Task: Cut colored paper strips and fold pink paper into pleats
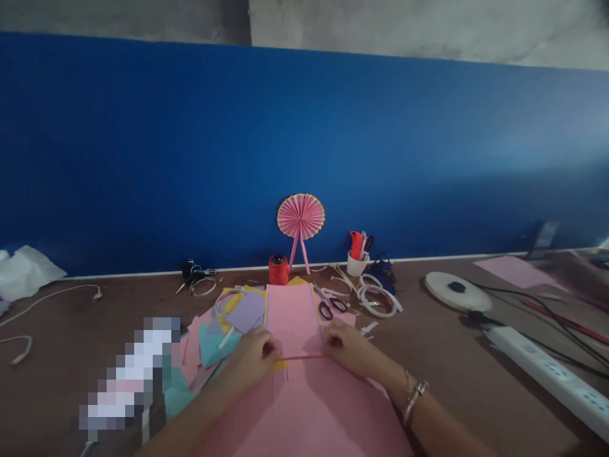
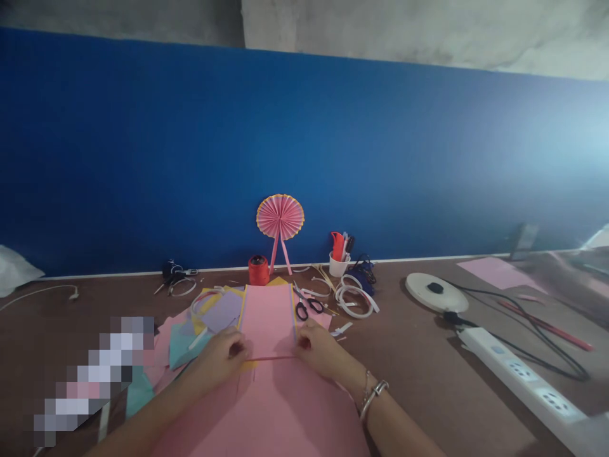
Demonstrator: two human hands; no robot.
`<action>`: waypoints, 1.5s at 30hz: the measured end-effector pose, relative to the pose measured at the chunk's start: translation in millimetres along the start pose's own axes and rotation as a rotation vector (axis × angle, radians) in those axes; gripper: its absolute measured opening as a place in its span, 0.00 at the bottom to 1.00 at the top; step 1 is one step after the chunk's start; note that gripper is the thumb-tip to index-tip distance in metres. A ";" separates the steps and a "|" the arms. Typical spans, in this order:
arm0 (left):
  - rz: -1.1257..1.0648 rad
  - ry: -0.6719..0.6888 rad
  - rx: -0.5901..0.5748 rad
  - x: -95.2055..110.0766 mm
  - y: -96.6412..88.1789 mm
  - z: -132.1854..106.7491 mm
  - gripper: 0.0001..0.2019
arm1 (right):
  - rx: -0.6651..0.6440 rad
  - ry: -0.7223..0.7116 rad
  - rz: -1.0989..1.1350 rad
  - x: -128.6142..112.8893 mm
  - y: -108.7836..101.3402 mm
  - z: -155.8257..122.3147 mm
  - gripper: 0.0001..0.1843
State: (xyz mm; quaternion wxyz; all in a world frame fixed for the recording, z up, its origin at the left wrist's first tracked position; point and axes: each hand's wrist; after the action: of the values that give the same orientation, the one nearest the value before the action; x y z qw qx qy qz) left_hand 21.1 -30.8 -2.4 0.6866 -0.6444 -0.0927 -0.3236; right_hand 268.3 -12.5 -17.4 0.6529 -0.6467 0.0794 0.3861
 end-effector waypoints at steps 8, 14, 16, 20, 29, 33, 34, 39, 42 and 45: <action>-0.029 -0.013 -0.039 -1.5 0.5 1.2 0.07 | 0.007 0.014 0.019 1.2 2.1 0.2 0.09; 0.000 -0.013 -0.059 -0.9 0.2 2.3 0.07 | 0.008 0.034 0.006 0.8 2.6 0.4 0.09; 0.027 -0.019 -0.067 0.1 -0.3 1.9 0.07 | 0.003 0.026 -0.009 0.6 2.5 0.6 0.09; 0.077 0.002 -0.067 1.9 -2.3 -0.9 0.07 | -0.024 0.035 -0.041 -2.9 -0.4 0.7 0.08; 0.319 0.395 -0.103 12.5 -8.2 -6.1 0.19 | -0.130 -0.246 -0.219 -34.7 -11.6 -10.5 0.18; 0.394 0.480 -0.096 9.7 -6.9 -5.3 0.15 | -0.163 -0.283 -0.335 -35.7 -8.2 -11.6 0.16; 0.393 0.490 -0.098 8.2 -6.7 -5.0 0.14 | -0.169 -0.297 -0.354 -34.4 -7.9 -11.0 0.16; 0.356 0.514 -0.072 -0.9 -11.3 -2.6 0.12 | -0.203 -0.308 -0.417 -32.5 -16.8 -10.1 0.15; 0.397 0.503 -0.112 -6.3 -16.5 -0.8 0.11 | -0.210 -0.277 -0.423 -34.0 -25.3 -12.0 0.15; 0.453 0.484 -0.154 -10.8 -18.4 0.3 0.09 | -0.212 -0.268 -0.413 -33.3 -29.7 -13.1 0.15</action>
State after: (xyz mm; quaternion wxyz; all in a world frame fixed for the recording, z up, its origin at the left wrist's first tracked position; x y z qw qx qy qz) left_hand 2.4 -26.3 6.9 0.6924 -0.6031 0.2434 -0.3124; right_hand 268.6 -33.8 24.0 0.6510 -0.6572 -0.1822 0.3332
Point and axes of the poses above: each hand's wrist, its own z-axis towards the middle knuckle, its own y-axis out of the palm, x = y × z, and after that the axes turned 1 degree about -y, right-handed
